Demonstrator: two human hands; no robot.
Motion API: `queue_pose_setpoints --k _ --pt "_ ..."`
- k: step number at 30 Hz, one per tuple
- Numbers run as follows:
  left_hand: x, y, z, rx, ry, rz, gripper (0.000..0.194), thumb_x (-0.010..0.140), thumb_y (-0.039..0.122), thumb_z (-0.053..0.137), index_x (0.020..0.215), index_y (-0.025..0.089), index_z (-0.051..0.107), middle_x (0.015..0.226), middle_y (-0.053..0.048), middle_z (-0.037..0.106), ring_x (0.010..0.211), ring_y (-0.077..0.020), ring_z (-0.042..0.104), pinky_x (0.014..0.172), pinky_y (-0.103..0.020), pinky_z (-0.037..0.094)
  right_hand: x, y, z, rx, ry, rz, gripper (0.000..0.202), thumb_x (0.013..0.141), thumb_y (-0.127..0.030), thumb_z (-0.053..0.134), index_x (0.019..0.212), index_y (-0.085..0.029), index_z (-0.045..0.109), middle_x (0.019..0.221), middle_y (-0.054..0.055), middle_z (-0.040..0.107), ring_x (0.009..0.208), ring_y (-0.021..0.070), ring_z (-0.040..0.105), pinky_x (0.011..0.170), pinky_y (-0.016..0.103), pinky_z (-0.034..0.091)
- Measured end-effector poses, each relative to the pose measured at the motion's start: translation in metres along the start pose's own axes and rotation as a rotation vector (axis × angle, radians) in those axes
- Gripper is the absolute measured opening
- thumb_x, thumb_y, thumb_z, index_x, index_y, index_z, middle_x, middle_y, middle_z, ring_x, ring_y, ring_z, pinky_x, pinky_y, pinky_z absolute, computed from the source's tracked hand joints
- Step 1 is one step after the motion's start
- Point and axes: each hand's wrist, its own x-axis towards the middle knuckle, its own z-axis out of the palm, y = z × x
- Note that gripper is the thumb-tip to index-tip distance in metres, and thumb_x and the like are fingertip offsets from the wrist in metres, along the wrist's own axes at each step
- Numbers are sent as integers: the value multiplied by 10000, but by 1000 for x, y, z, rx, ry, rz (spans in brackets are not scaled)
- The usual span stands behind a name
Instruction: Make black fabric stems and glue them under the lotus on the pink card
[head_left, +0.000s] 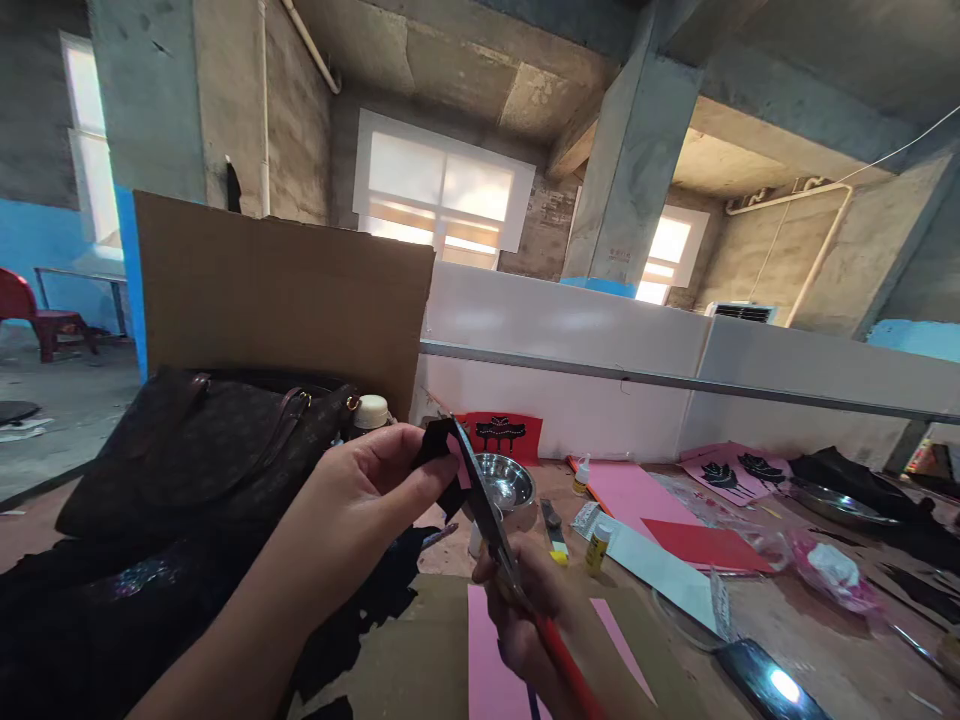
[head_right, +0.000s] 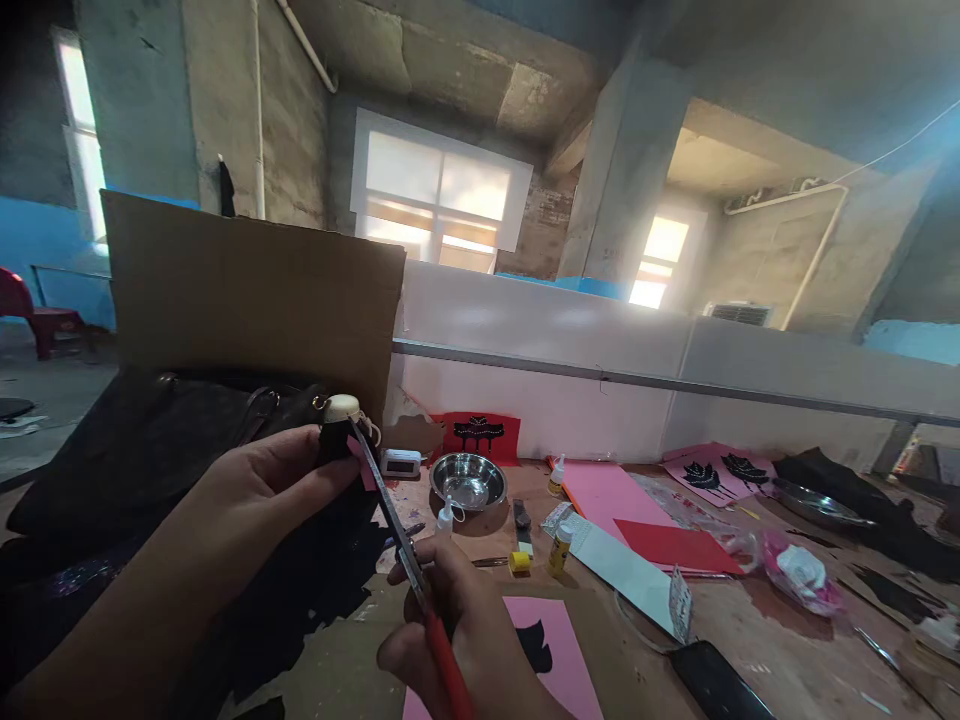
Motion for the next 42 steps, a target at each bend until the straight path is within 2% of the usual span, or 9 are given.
queue_pose_setpoints --k 3,7,13,18,22,28,32,38,42 --pt "0 -1 1 -5 18 -3 261 812 475 823 903 232 800 948 -32 838 897 -223 768 761 -236 588 0 6 1 13 29 -1 194 806 -351 710 909 -251 579 622 -67 328 537 114 306 490 241 269" --pt "-2 -2 2 6 30 10 255 816 461 818 909 224 802 940 -33 835 890 -228 766 761 -250 584 -1 8 1 55 -1 10 263 761 -324 760 951 -240 599 629 -71 341 556 123 376 525 240 360" --pt "-2 0 4 -35 31 33 198 850 412 788 865 214 787 888 -27 827 849 -227 768 777 -289 596 -5 -19 -12 54 -51 52 178 843 -322 714 977 -238 630 669 -44 429 607 143 446 585 265 455" --pt "2 -2 5 -51 26 23 218 822 418 813 861 205 787 876 -33 822 845 -228 758 761 -293 590 -9 -30 -11 45 29 54 140 876 -331 685 970 -232 655 764 6 514 706 181 518 683 316 519" --pt "5 -4 9 -82 18 10 233 809 422 823 874 201 786 885 -33 825 829 -215 745 737 -278 570 -11 -24 -7 28 77 40 167 882 -329 673 1020 -237 656 804 20 524 781 201 550 752 324 537" --pt "4 -9 8 -76 5 -9 262 812 461 821 853 209 765 840 -13 813 746 -162 697 643 -220 503 -3 -23 -15 -6 -19 88 171 832 -261 697 998 -223 676 737 -6 485 729 183 531 725 300 531" --pt "3 -9 8 -81 8 4 272 801 466 830 828 207 750 806 -2 799 715 -144 672 631 -208 481 3 -21 -14 4 -41 127 171 810 -286 720 961 -220 673 675 -21 441 674 179 485 662 303 507" --pt "3 -10 9 -48 15 16 278 811 471 817 841 201 756 797 -5 789 746 -153 671 682 -222 494 -7 -60 -22 90 -61 200 158 787 -255 724 938 -238 678 736 -8 499 707 173 497 712 299 504" --pt "2 -14 11 -13 62 32 275 830 475 796 853 207 740 777 7 765 696 -138 634 621 -217 467 -10 -79 -23 92 -54 246 211 732 -197 749 918 -236 657 702 -33 444 683 160 468 731 298 489"
